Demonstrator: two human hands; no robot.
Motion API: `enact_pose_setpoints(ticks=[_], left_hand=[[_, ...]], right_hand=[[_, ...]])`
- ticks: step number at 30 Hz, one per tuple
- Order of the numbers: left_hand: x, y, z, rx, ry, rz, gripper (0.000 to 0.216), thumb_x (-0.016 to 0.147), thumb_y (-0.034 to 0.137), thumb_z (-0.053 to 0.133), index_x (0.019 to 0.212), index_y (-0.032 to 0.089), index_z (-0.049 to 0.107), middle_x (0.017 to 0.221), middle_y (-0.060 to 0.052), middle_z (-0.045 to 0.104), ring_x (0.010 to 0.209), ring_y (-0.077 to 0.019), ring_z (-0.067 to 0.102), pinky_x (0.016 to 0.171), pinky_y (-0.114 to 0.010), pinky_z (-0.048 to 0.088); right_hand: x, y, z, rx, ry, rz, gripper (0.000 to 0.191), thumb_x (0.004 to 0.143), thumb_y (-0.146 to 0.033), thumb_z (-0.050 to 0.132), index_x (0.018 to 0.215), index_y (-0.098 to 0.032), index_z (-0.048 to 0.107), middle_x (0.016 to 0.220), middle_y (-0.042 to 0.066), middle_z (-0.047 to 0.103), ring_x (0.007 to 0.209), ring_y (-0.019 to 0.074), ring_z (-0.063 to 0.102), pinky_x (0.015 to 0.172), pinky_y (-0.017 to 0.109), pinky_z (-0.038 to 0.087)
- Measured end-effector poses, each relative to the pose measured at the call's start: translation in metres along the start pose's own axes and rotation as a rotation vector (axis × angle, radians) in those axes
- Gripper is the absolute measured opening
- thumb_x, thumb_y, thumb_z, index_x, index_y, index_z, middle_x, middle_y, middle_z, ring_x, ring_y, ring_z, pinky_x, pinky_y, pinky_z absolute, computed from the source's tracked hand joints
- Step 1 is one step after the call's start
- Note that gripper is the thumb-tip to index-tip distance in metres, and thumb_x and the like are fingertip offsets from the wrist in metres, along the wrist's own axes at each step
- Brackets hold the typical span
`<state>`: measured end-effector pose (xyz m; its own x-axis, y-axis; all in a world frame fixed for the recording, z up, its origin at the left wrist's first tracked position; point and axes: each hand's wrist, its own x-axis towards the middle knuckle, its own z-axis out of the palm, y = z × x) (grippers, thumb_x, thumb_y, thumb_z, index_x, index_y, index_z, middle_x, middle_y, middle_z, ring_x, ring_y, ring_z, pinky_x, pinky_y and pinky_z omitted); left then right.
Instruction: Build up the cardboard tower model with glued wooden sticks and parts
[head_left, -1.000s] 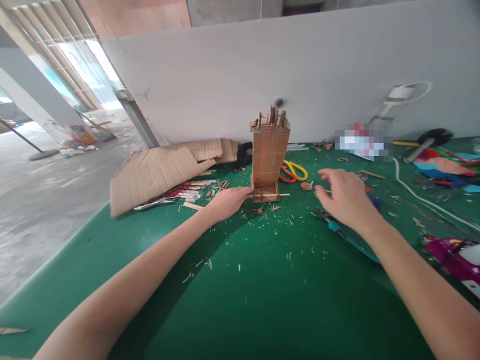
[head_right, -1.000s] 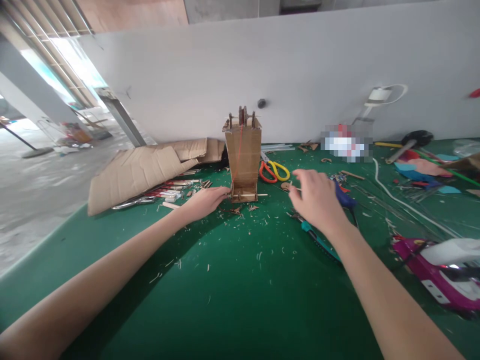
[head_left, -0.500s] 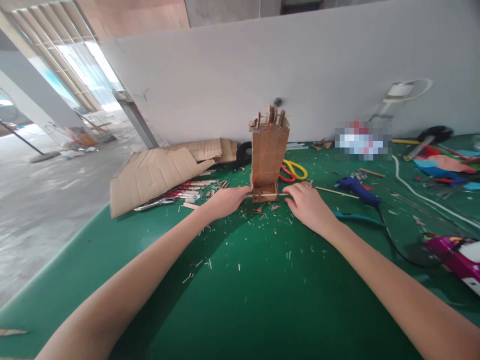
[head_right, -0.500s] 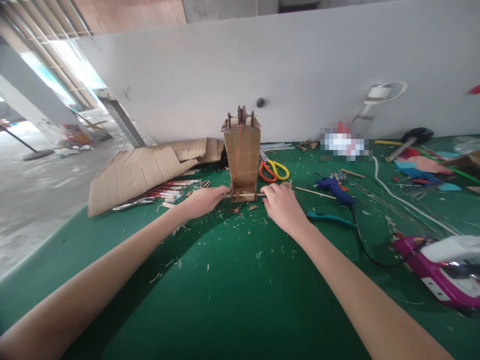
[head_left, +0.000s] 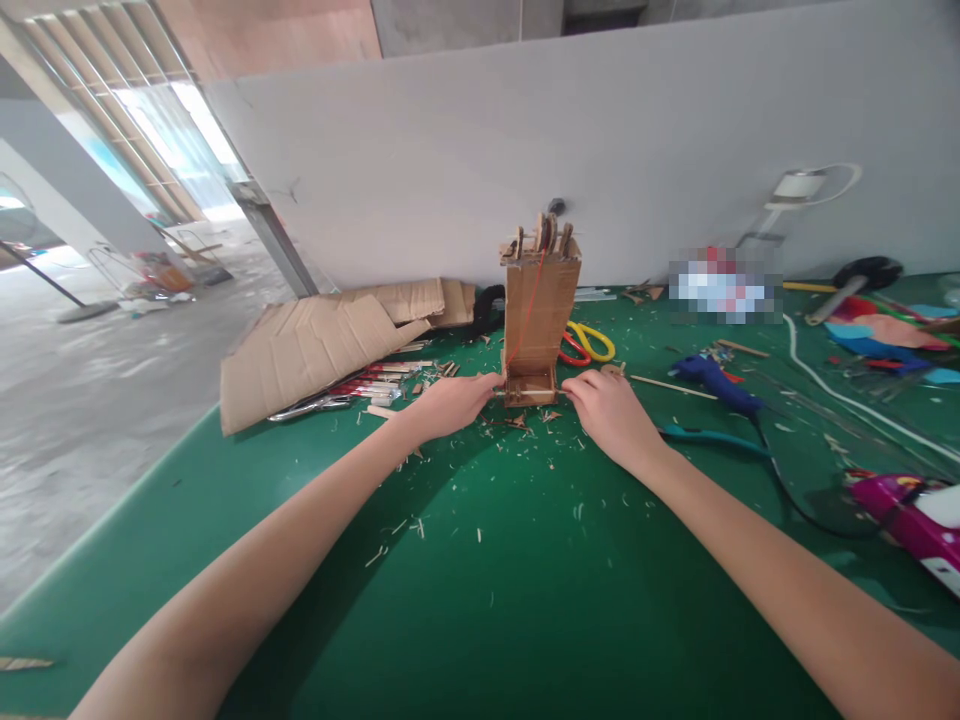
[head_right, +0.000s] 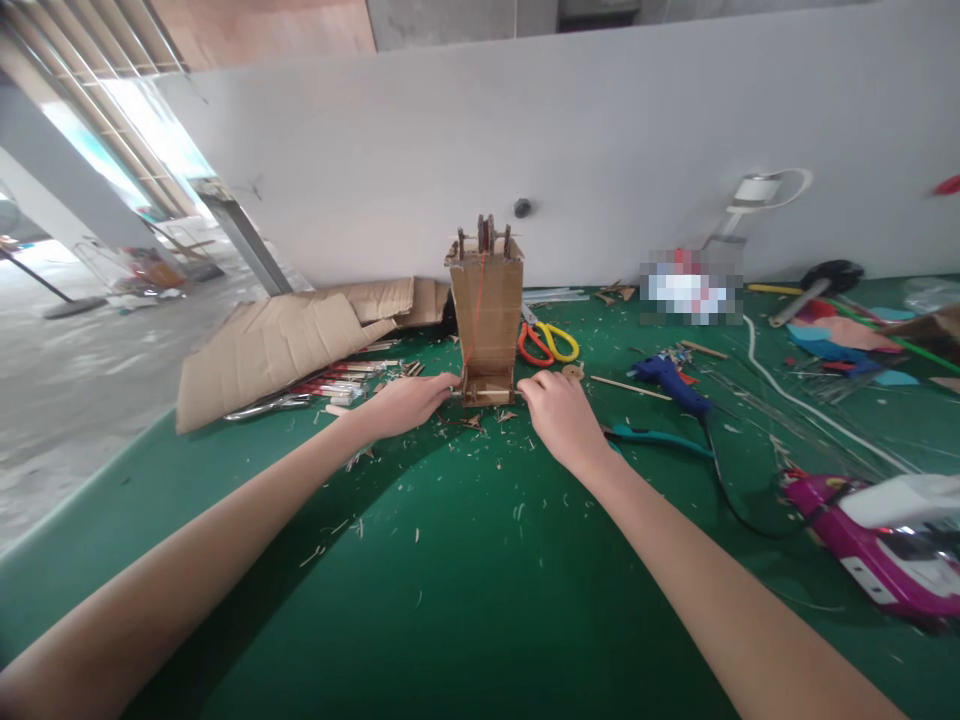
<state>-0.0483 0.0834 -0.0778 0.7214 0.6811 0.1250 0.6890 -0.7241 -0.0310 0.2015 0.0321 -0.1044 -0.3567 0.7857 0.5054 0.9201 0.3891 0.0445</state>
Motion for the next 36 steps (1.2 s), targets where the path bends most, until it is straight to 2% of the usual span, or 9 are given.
enact_pose_setpoints(ticks=[7,15,20,24,30,36], left_hand=[[-0.001,0.002,-0.002,0.039,-0.012,-0.015,0.031,0.095,0.026,0.027,0.120,0.023,0.044,0.093,-0.005,0.068,0.075,-0.0192,0.065,0.056,-0.026,0.042],[-0.003,0.006,-0.007,0.070,-0.040,-0.022,0.031,0.095,0.025,0.025,0.120,0.023,0.044,0.097,-0.005,0.067,0.076,-0.0193,0.064,0.055,-0.025,0.041],[-0.005,0.012,-0.006,0.031,0.054,-0.036,0.031,0.094,0.036,0.033,0.119,0.023,0.047,0.103,-0.004,0.065,0.084,-0.0204,0.063,0.061,-0.027,0.045],[-0.003,0.015,-0.003,-0.020,0.119,-0.070,0.030,0.092,0.038,0.039,0.116,0.022,0.048,0.108,-0.004,0.063,0.088,-0.0194,0.062,0.065,-0.028,0.046],[0.003,0.025,-0.001,-0.094,0.190,-0.162,0.043,0.084,0.046,0.051,0.120,0.023,0.042,0.107,-0.003,0.061,0.087,-0.0191,0.062,0.062,-0.027,0.046],[0.006,0.038,0.002,-0.054,0.238,-0.156,0.032,0.087,0.043,0.049,0.114,0.028,0.047,0.109,-0.002,0.057,0.082,-0.0167,0.061,0.056,-0.025,0.044]], right_hand=[[-0.001,-0.001,0.002,-0.027,-0.012,-0.007,0.031,0.089,-0.011,0.035,0.098,-0.014,0.065,0.088,0.011,0.063,0.079,0.0230,0.055,0.071,0.036,0.038],[-0.002,-0.002,0.004,-0.054,0.001,-0.022,0.030,0.088,-0.009,0.037,0.096,-0.013,0.065,0.088,0.011,0.063,0.079,0.0222,0.054,0.070,0.035,0.036],[-0.002,-0.002,-0.001,-0.051,0.027,0.010,0.024,0.090,-0.018,0.041,0.091,-0.012,0.064,0.084,0.010,0.064,0.081,0.0232,0.053,0.073,0.036,0.035],[-0.003,-0.002,-0.004,-0.066,0.039,0.038,0.023,0.090,-0.017,0.041,0.089,-0.014,0.064,0.082,0.008,0.065,0.084,0.0229,0.054,0.076,0.035,0.033],[-0.003,-0.001,-0.002,-0.073,0.046,0.029,0.027,0.091,-0.017,0.039,0.086,-0.016,0.065,0.082,0.007,0.065,0.083,0.0221,0.054,0.076,0.035,0.031],[-0.003,-0.001,-0.003,-0.062,0.037,0.021,0.028,0.091,-0.017,0.039,0.087,-0.015,0.066,0.082,0.007,0.065,0.082,0.0224,0.053,0.074,0.035,0.031]])
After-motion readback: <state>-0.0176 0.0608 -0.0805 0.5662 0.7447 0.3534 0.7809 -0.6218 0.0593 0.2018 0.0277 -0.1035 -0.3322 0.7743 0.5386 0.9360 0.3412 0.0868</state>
